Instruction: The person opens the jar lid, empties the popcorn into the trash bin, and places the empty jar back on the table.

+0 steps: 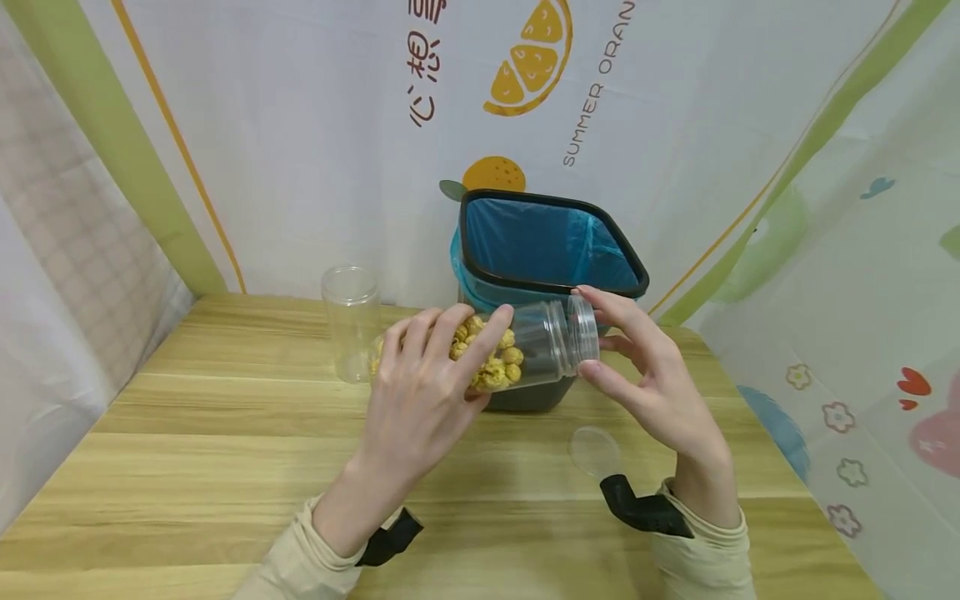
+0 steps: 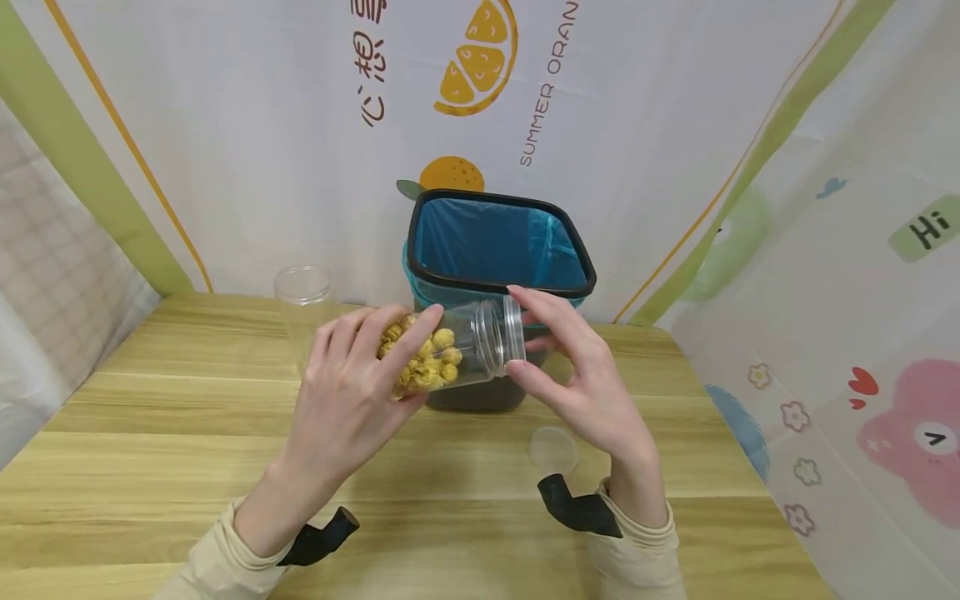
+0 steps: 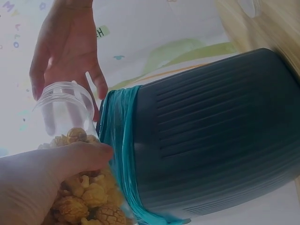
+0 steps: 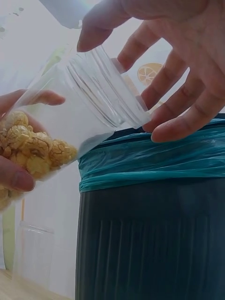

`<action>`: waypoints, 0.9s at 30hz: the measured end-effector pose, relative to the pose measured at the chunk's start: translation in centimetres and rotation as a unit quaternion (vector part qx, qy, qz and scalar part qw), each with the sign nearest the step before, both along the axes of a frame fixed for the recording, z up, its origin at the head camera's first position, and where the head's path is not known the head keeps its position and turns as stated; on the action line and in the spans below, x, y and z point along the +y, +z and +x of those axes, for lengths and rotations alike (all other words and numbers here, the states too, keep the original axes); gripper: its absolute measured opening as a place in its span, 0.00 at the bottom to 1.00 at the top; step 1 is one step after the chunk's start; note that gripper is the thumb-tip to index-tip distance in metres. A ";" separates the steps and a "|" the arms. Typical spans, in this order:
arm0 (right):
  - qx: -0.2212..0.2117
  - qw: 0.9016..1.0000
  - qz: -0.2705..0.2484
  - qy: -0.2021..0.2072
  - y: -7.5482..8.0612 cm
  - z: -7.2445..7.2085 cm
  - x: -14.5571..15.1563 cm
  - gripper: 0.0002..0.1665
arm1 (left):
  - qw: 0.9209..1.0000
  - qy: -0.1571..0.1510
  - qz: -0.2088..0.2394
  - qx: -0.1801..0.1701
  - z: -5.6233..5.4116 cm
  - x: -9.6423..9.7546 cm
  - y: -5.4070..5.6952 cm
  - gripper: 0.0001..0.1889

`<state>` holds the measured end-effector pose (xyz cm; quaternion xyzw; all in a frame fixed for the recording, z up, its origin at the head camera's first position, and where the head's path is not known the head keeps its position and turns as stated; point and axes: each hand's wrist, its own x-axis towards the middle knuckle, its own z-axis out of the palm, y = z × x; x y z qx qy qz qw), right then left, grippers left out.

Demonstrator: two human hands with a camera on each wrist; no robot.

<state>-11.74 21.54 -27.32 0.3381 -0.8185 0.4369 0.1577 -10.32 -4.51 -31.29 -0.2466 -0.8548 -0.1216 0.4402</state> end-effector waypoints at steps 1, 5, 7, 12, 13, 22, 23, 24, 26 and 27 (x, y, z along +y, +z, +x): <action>-0.003 1.000 -0.002 -0.003 0.0 0.1 0.0 0.44 | 1.000 -0.001 0.001 0.000 0.0 0.0 0.0 0.52; -0.012 1.000 -0.007 -0.012 -0.2 0.3 0.2 0.45 | 1.000 -0.001 0.005 -0.001 0.2 -0.1 0.2 0.51; -0.009 1.000 -0.006 -0.016 -0.4 0.4 0.2 0.44 | 1.000 -0.001 0.007 -0.001 0.2 -0.1 0.2 0.51; -0.003 1.000 -0.006 -0.021 -0.8 0.7 0.5 0.42 | 1.000 -0.005 0.014 0.005 0.3 -0.2 0.3 0.51; -0.005 1.000 -0.007 -0.023 -1.0 0.7 0.6 0.42 | 1.000 -0.003 0.015 0.006 0.2 -0.2 0.3 0.51; -0.017 0.999 -0.024 -0.033 -3.0 0.7 1.4 0.43 | 1.000 -0.006 0.019 0.005 0.2 -0.3 0.4 0.50; -0.016 0.999 -0.026 -0.033 -3.2 0.7 1.5 0.42 | 1.000 -0.007 0.019 0.004 0.2 -0.3 0.4 0.50; -0.015 0.999 -0.028 -0.032 -3.4 0.6 1.6 0.42 | 1.000 -0.007 0.019 0.003 0.1 -0.3 0.4 0.50; -0.017 0.999 -0.031 -0.032 -3.8 0.4 1.9 0.42 | 1.000 -0.008 0.020 0.002 0.1 -0.3 0.5 0.49; -0.018 0.999 -0.030 -0.031 -4.0 0.4 2.0 0.42 | 1.000 -0.010 0.022 0.002 0.1 -0.3 0.5 0.49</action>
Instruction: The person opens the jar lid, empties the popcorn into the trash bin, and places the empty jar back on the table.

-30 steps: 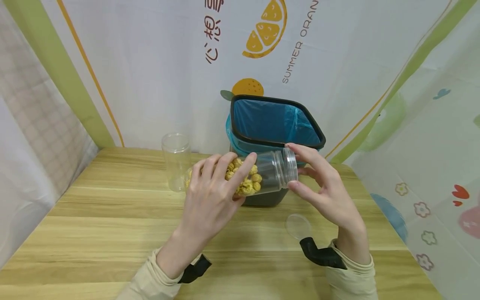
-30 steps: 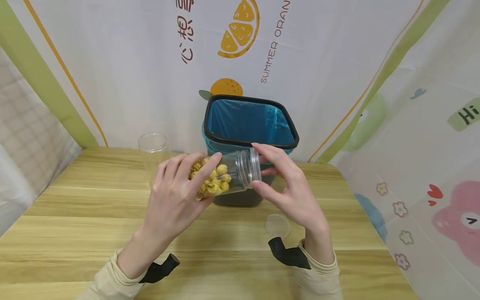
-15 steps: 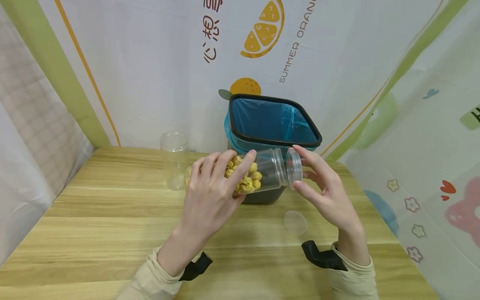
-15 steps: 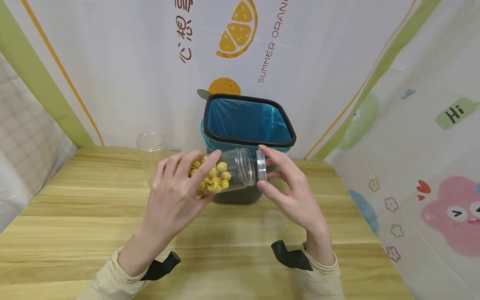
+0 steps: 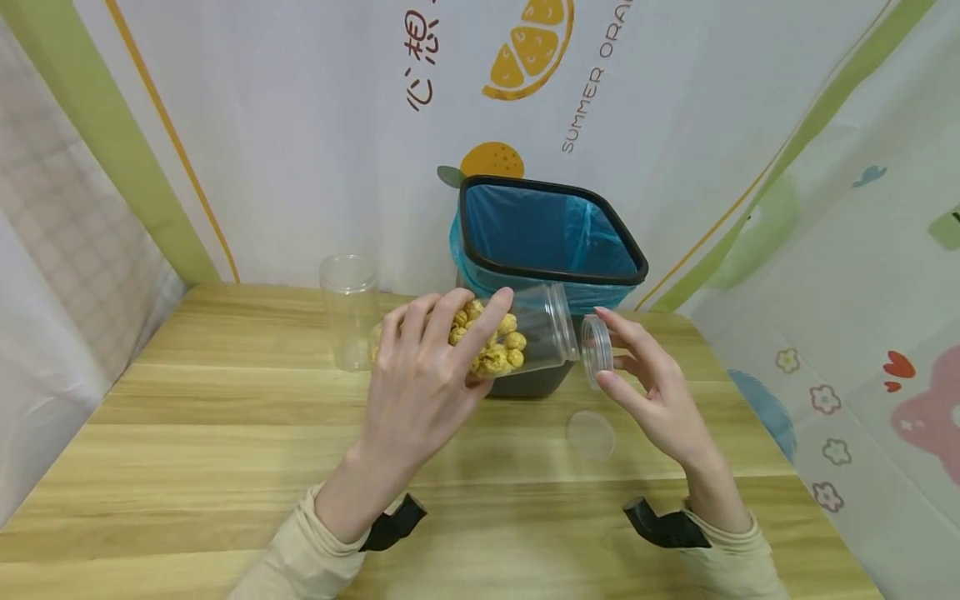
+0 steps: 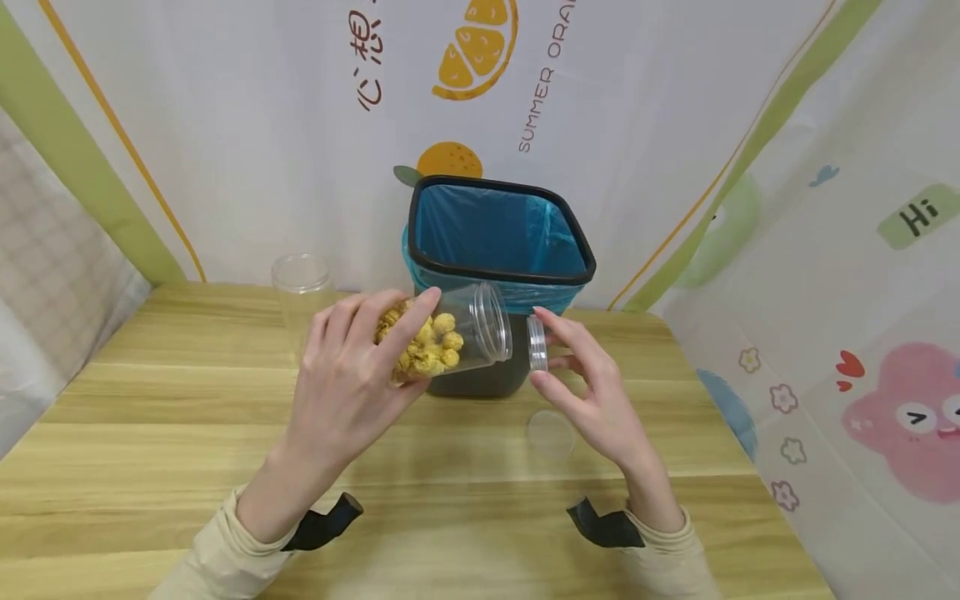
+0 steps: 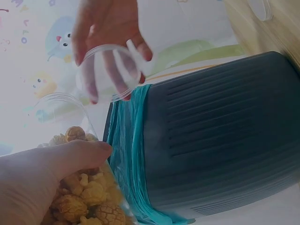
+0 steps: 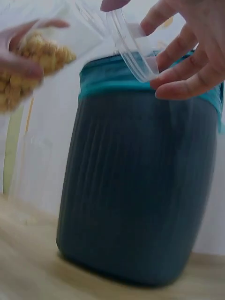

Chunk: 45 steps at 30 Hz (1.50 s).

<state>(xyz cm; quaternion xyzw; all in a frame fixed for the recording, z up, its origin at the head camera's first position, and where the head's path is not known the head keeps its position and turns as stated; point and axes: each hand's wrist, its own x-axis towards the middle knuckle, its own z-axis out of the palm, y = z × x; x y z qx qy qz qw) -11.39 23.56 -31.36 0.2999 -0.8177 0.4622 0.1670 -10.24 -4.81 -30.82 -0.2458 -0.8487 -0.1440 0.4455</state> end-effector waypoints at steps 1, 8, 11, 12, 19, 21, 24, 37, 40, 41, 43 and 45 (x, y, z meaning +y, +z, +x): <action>-0.001 1.000 0.001 0.000 -0.2 -0.1 0.2 0.42 | 1.000 -0.001 0.001 0.000 0.0 0.0 0.0 0.49; -0.029 0.999 0.041 -0.007 -2.2 -0.7 2.0 0.40 | 1.000 0.001 0.003 0.001 -0.2 -0.3 0.1 0.50; -0.045 0.997 0.066 -0.012 -3.1 -0.9 3.1 0.41 | 1.000 -0.005 0.008 0.000 -0.2 -0.4 0.1 0.49; -0.048 0.996 0.074 -0.013 -3.5 -1.0 3.5 0.42 | 1.000 -0.007 0.009 -0.002 -0.3 -0.4 0.2 0.50; -0.045 0.987 0.151 -0.035 -5.6 -1.6 5.9 0.42 | 1.000 -0.015 0.010 -0.008 -0.4 -0.4 0.2 0.50; -0.050 0.982 0.175 -0.045 -6.1 -1.8 6.4 0.41 | 1.000 -0.014 0.009 -0.010 -0.4 -0.4 0.2 0.50; -0.061 0.973 0.213 -0.063 -6.8 -1.9 7.2 0.40 | 1.000 -0.015 0.009 -0.015 -0.4 -0.4 0.2 0.50; -0.088 0.937 0.322 -0.106 -8.7 -2.1 9.9 0.38 | 1.000 -0.015 0.011 -0.014 -0.7 -0.4 0.1 0.49; -0.085 0.931 0.338 -0.107 -9.1 -2.3 10.3 0.38 | 1.000 -0.014 0.010 -0.011 -0.7 -0.4 0.1 0.49; -0.085 0.929 0.343 -0.106 -9.2 -2.4 10.4 0.38 | 1.000 -0.014 0.011 -0.010 -0.7 -0.4 0.1 0.48; -0.085 0.927 0.351 -0.104 -9.3 -2.4 10.6 0.38 | 1.000 -0.014 0.010 -0.010 -0.7 -0.4 0.2 0.48; -0.083 0.923 0.361 -0.102 -9.5 -2.5 10.8 0.38 | 1.000 -0.014 0.011 -0.011 -0.7 -0.4 0.2 0.48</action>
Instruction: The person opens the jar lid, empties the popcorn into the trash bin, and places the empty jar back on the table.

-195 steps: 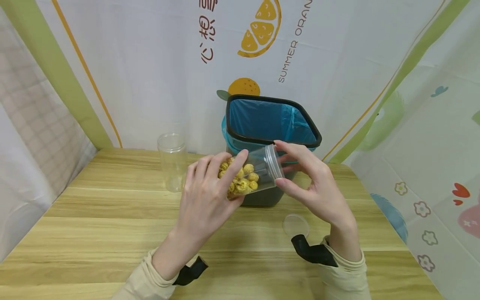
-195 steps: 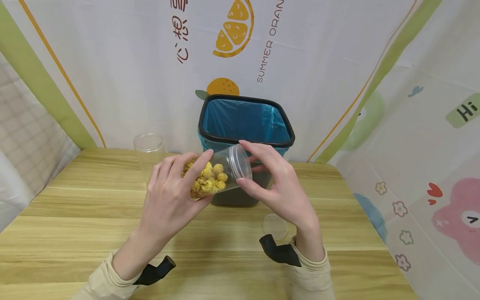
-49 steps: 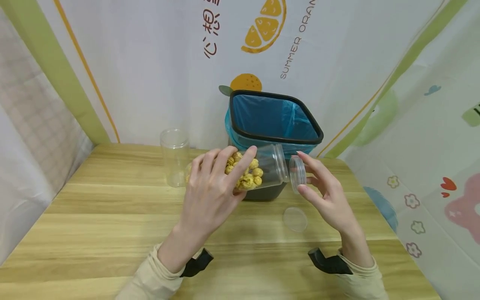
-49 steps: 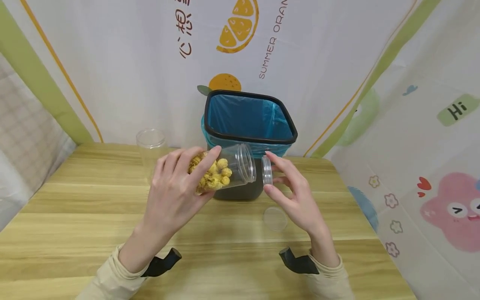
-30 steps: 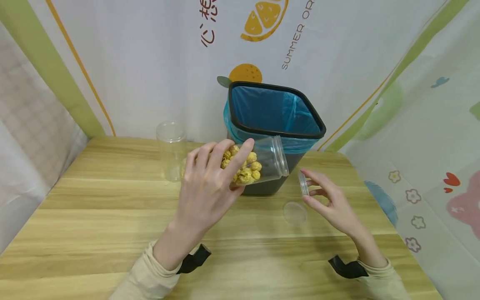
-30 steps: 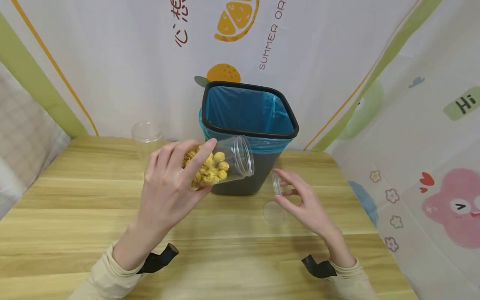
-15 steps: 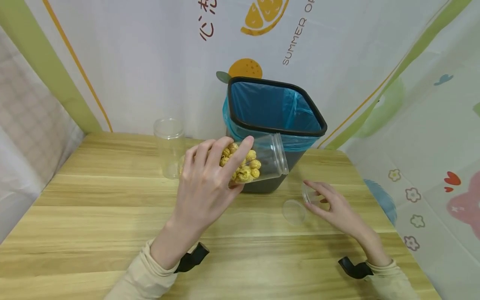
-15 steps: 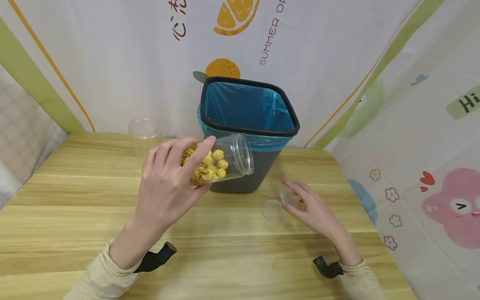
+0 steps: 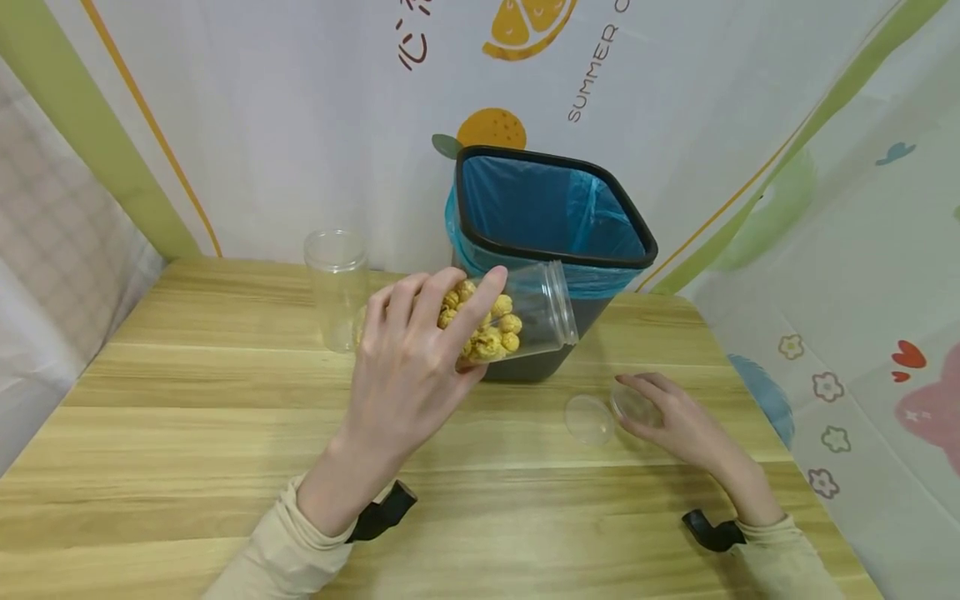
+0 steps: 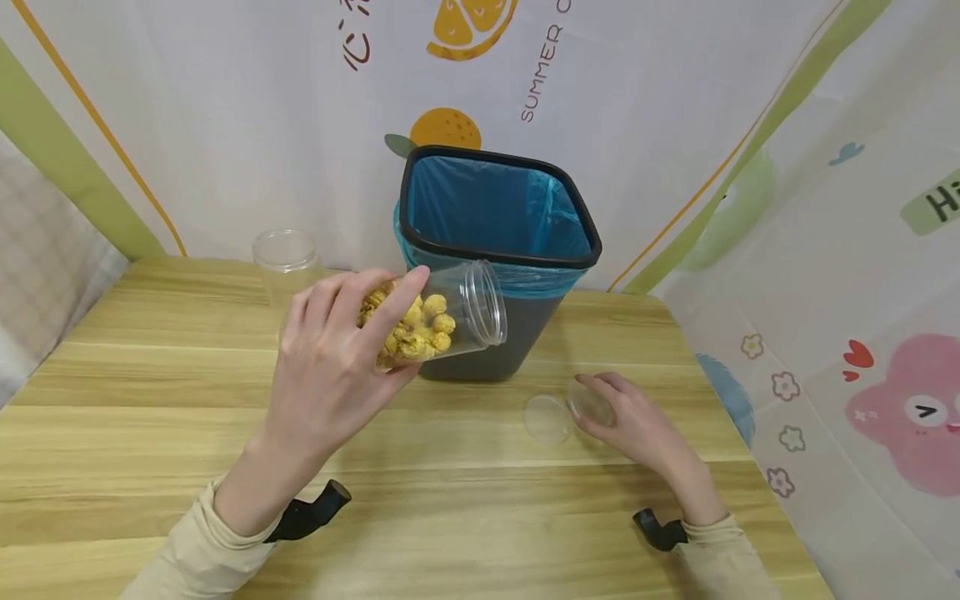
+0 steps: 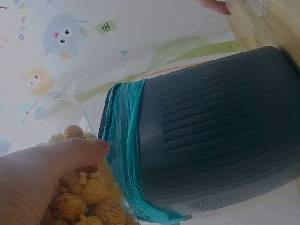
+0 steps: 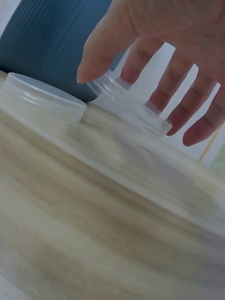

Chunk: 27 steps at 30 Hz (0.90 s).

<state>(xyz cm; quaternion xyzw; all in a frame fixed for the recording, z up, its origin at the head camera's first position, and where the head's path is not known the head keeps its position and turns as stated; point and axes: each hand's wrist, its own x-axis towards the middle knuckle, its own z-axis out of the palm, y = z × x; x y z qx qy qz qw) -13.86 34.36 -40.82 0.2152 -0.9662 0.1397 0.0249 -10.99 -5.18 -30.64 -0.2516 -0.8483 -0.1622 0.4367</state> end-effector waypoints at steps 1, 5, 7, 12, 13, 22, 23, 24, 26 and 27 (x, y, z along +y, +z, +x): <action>0.000 1.000 0.005 0.001 0.0 0.0 0.1 0.38 | 1.000 0.000 0.000 -0.001 0.0 0.0 0.0 0.48; 0.000 1.000 0.030 0.003 -0.2 0.0 0.4 0.39 | 1.000 0.000 -0.001 -0.005 0.0 0.0 0.1 0.48; -0.008 0.999 0.037 0.002 -0.2 0.0 0.5 0.39 | 1.000 0.000 -0.002 -0.007 0.0 0.0 0.1 0.49; -0.035 0.999 0.038 -0.001 0.0 0.2 0.8 0.39 | 1.000 -0.002 -0.002 -0.010 0.0 0.0 0.1 0.49; -0.039 0.999 0.037 0.000 0.0 0.3 0.8 0.39 | 1.000 -0.002 -0.002 -0.011 -0.1 0.0 0.1 0.49; -0.067 0.997 0.042 -0.012 -0.3 0.3 0.9 0.42 | 1.000 -0.003 0.000 -0.014 -0.2 0.0 0.1 0.49; -0.067 0.997 0.043 -0.012 -0.4 0.3 0.9 0.42 | 1.000 -0.004 0.000 -0.013 -0.2 0.0 0.1 0.49; -0.066 0.997 0.043 -0.010 -0.4 0.3 0.9 0.43 | 1.000 -0.003 0.001 -0.012 -0.2 0.0 0.1 0.49; -0.065 0.997 0.042 -0.010 -0.5 0.3 0.9 0.43 | 1.000 -0.004 0.002 -0.011 -0.2 0.0 0.0 0.49; -0.065 0.997 0.042 -0.010 -0.5 0.3 1.0 0.43 | 1.000 -0.003 0.002 -0.011 -0.2 0.0 0.0 0.48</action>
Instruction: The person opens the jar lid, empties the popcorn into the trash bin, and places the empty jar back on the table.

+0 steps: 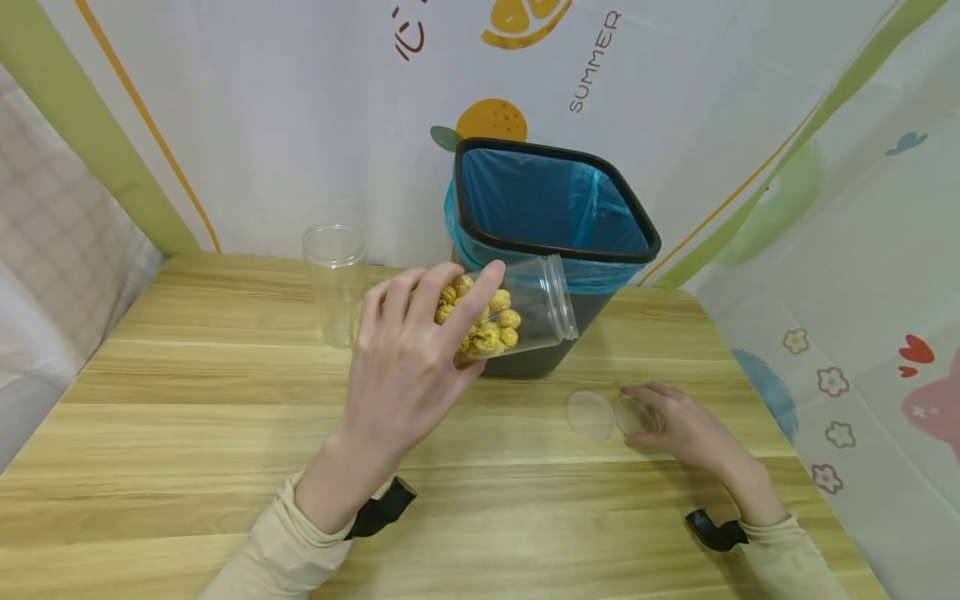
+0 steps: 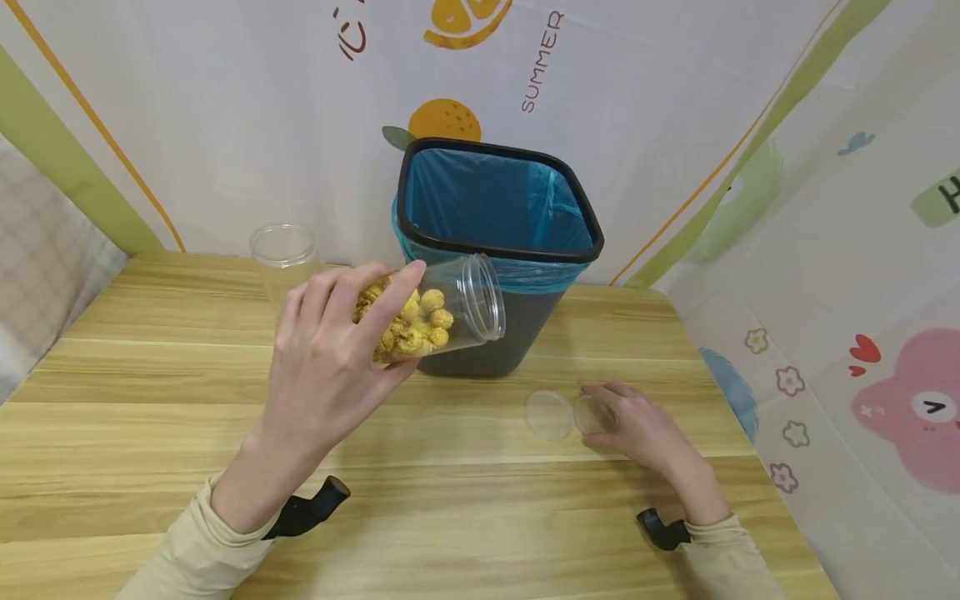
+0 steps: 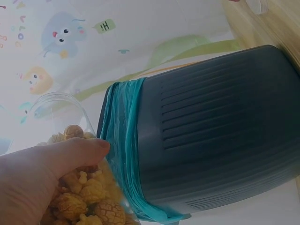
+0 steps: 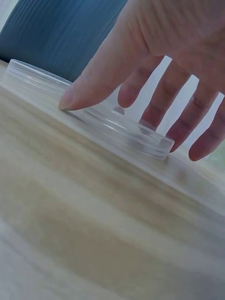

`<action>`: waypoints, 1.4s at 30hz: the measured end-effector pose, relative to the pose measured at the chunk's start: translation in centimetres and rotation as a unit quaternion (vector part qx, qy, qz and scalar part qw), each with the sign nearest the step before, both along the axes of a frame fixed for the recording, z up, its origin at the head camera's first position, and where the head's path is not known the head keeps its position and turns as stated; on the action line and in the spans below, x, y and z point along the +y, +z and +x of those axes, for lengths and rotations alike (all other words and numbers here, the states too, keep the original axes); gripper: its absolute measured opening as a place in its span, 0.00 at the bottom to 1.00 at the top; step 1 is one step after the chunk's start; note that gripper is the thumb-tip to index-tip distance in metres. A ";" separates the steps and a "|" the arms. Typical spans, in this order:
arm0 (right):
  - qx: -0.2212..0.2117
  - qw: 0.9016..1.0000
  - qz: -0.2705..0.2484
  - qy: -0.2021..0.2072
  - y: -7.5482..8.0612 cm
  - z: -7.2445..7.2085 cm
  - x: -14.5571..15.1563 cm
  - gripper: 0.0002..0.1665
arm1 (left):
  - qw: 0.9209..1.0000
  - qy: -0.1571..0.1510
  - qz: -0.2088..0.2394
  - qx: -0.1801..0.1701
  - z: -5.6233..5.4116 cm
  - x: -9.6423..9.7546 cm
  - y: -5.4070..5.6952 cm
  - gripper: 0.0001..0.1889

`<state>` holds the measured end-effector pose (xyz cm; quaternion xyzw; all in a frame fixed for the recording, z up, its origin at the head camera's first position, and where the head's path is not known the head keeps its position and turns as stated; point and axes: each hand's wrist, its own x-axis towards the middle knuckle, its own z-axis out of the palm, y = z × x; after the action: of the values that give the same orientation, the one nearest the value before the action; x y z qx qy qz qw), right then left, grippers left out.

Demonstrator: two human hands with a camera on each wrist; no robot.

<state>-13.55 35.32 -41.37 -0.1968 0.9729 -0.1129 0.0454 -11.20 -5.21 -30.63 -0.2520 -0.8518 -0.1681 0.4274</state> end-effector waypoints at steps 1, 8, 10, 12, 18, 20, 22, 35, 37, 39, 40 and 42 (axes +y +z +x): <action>0.000 1.000 -0.001 0.000 0.0 0.0 0.0 0.44 | 1.000 0.000 0.001 0.001 0.0 0.0 0.0 0.48; -0.005 1.000 -0.014 -0.005 0.2 0.0 0.0 0.45 | 1.000 0.001 0.001 0.002 0.0 0.0 0.0 0.48; -0.005 1.000 -0.022 -0.012 0.5 -0.2 -0.1 0.44 | 1.000 0.002 0.002 0.004 0.0 0.0 0.0 0.48; -0.009 0.999 -0.031 -0.025 0.8 -0.3 -0.2 0.44 | 1.000 0.002 0.004 0.006 -0.1 0.0 0.0 0.47; -0.013 0.996 -0.061 -0.061 2.1 -0.9 -0.7 0.42 | 1.000 0.003 0.006 0.011 -0.2 -0.1 0.0 0.46; -0.005 0.996 -0.068 -0.065 2.4 -1.1 -0.9 0.41 | 1.000 0.005 0.006 0.012 -0.2 0.0 0.1 0.46; 0.004 0.995 -0.078 -0.069 2.7 -1.4 -1.1 0.41 | 1.000 0.005 0.006 0.011 -0.2 -0.1 0.1 0.46; 0.084 0.974 -0.194 -0.082 4.7 -2.9 -3.8 0.36 | 1.000 0.005 0.009 0.009 -0.1 -0.3 0.1 0.48; 0.101 0.967 -0.218 -0.084 5.2 -3.1 -4.5 0.35 | 1.000 0.005 0.010 0.010 -0.1 -0.3 0.2 0.48; 0.123 0.958 -0.244 -0.087 5.7 -3.2 -5.1 0.33 | 1.000 0.005 0.010 0.011 -0.1 -0.2 0.2 0.48; 0.130 0.953 -0.257 -0.088 5.9 -3.2 -5.4 0.32 | 1.000 0.005 0.011 0.011 -0.1 -0.2 0.2 0.48; 0.143 0.945 -0.280 -0.094 6.3 -3.4 -5.9 0.32 | 1.000 0.005 0.011 0.010 -0.1 -0.2 0.2 0.47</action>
<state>-16.91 29.43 -35.09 -0.1231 0.9124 -0.3554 -0.1615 -11.32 -5.44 -30.43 -0.2443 -0.8467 -0.1727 0.4399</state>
